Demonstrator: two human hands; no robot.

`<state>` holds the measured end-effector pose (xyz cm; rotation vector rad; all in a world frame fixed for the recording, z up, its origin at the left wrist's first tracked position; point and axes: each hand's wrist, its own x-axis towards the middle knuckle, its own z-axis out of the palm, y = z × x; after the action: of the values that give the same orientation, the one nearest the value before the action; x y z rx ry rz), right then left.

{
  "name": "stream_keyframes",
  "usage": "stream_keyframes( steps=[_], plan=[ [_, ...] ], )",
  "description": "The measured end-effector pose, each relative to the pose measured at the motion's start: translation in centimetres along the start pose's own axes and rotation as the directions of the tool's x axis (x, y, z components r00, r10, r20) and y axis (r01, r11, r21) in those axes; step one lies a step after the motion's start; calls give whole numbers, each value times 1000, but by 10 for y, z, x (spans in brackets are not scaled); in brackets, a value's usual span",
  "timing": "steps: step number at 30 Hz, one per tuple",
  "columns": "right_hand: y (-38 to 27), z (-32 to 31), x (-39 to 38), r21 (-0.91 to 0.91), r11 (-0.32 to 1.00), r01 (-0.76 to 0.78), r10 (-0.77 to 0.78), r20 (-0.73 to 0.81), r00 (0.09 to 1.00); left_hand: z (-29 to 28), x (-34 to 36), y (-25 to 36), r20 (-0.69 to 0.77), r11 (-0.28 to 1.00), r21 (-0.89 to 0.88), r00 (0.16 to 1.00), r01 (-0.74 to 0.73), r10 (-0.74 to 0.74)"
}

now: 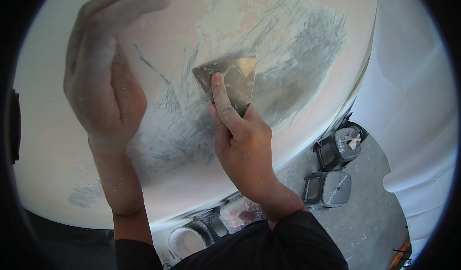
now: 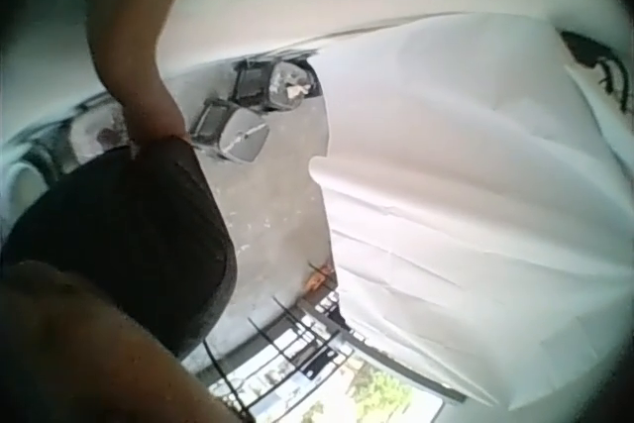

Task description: The recorder is using a putty knife to scrape and patch a wall.

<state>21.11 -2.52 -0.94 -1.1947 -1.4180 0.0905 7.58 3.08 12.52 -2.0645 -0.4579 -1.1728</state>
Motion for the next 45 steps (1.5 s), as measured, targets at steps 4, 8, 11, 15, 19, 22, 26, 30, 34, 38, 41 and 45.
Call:
stream_keyframes(
  steps=[4, 8, 11, 15, 19, 22, 26, 30, 34, 38, 41, 45],
  plan=[
    [15, 8, -33, 9, 1000, 13, -13, 55, 998, -11, -7, -7, -32, 1000, -11, 999, 1, -1],
    [5, -14, -16, 130, 990, -58, 43, 115, 992, -10, -9, -7, -36, 998, -49, 999, 39, -40],
    [25, 10, -35, 51, 998, -23, 21, 51, 998, -4, -8, -8, -64, 996, -85, 997, 40, -46],
    [23, 16, -35, 68, 995, 66, -63, -51, 997, -6, -4, -8, -78, 994, -102, 996, 38, -46],
    [15, 0, -32, 104, 992, -72, 64, 80, 995, -9, -7, -3, -100, 989, -149, 994, 24, -40],
    [22, 8, -33, 165, 980, 115, -106, -67, 992, -7, -5, -4, -115, 985, -173, 993, 16, -36],
    [16, 15, -10, 74, 989, 130, -116, -175, 978, -14, 11, -49, -56, 910, 25, 908, -414, 414],
    [7, 3, -17, 18, 1000, -26, 25, 20, 999, -14, 4, -33, 2, 941, 113, 948, -318, 319],
    [12, 16, -16, 77, 996, 43, -35, -104, 994, -8, 5, -25, -114, 974, 41, 967, -222, 226],
    [19, 18, -23, 45, 997, 58, -54, -73, 996, -9, 4, -14, -106, 986, 82, 982, -145, 153],
    [16, 12, -9, 91, 994, 54, -50, -54, 997, -8, 7, -11, -112, 989, 44, 983, -139, 143],
    [22, 13, -20, 94, 995, 41, -35, -58, 998, -7, 5, -10, -108, 987, 79, 983, -139, 147]
  ],
)
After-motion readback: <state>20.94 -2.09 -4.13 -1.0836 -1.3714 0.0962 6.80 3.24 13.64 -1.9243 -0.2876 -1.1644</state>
